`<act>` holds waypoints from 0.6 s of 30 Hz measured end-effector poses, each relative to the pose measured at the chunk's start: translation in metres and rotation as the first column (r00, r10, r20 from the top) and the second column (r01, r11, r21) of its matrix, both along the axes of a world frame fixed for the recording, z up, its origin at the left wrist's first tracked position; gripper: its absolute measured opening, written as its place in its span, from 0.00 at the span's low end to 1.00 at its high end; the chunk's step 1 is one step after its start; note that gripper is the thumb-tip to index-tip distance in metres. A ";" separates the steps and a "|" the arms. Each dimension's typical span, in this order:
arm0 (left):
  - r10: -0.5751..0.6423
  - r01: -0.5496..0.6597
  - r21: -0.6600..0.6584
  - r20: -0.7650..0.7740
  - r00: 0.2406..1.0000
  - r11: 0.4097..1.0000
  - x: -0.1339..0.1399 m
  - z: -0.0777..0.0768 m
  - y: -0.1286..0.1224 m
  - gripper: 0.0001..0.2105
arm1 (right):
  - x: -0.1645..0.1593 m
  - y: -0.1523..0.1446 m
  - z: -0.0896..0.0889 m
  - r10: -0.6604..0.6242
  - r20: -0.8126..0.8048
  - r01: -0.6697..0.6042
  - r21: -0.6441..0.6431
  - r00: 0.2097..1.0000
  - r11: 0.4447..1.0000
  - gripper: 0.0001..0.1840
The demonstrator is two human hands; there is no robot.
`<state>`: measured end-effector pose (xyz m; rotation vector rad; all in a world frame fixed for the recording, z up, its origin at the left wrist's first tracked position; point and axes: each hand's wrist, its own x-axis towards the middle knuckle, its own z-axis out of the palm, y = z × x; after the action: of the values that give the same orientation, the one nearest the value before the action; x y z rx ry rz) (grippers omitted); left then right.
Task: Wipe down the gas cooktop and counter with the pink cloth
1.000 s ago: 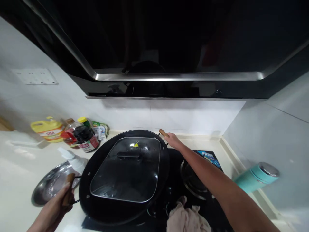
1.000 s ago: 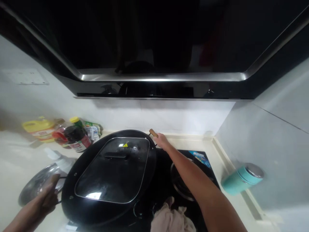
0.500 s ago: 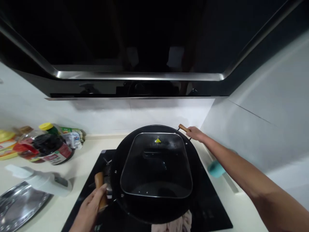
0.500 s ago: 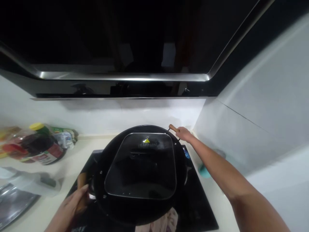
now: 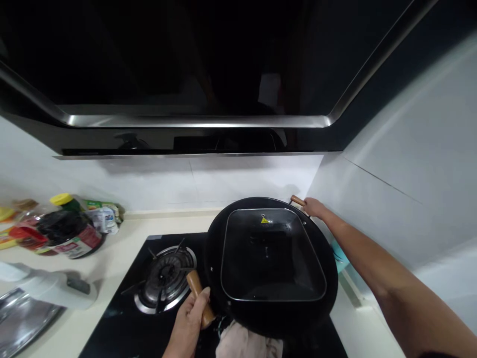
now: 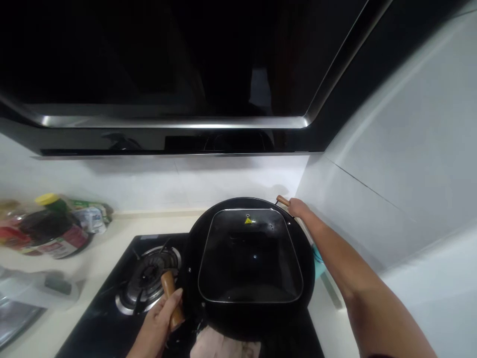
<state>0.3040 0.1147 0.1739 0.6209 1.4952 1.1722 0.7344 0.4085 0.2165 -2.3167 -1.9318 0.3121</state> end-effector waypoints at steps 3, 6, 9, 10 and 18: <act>0.016 -0.015 0.031 -0.028 0.999 0.999 0.013 0.003 -0.004 0.31 | 0.003 0.005 -0.003 0.022 0.032 -0.021 -0.024 0.999 0.999 0.15; 0.017 -0.014 0.049 -0.071 0.997 0.999 0.022 0.002 -0.009 0.32 | 0.005 0.005 -0.004 0.028 0.060 -0.026 -0.043 0.998 0.999 0.14; 0.013 -0.009 0.051 -0.084 0.996 0.999 0.025 -0.001 -0.013 0.32 | 0.003 0.002 -0.002 0.029 0.077 -0.025 -0.051 0.997 0.998 0.13; 0.017 -0.012 0.058 -0.090 0.996 0.998 0.024 -0.002 -0.014 0.32 | 0.002 0.001 -0.001 0.029 0.080 -0.025 -0.051 0.996 0.998 0.13; -0.043 0.050 0.030 -0.193 0.980 0.998 0.010 -0.019 -0.008 0.33 | 0.011 -0.047 0.033 0.043 0.061 -0.047 0.081 0.997 0.996 0.28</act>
<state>0.3139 0.1070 0.1550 0.8078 1.6162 1.1298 0.7455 0.3610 0.2492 -2.2582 -1.9865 0.1662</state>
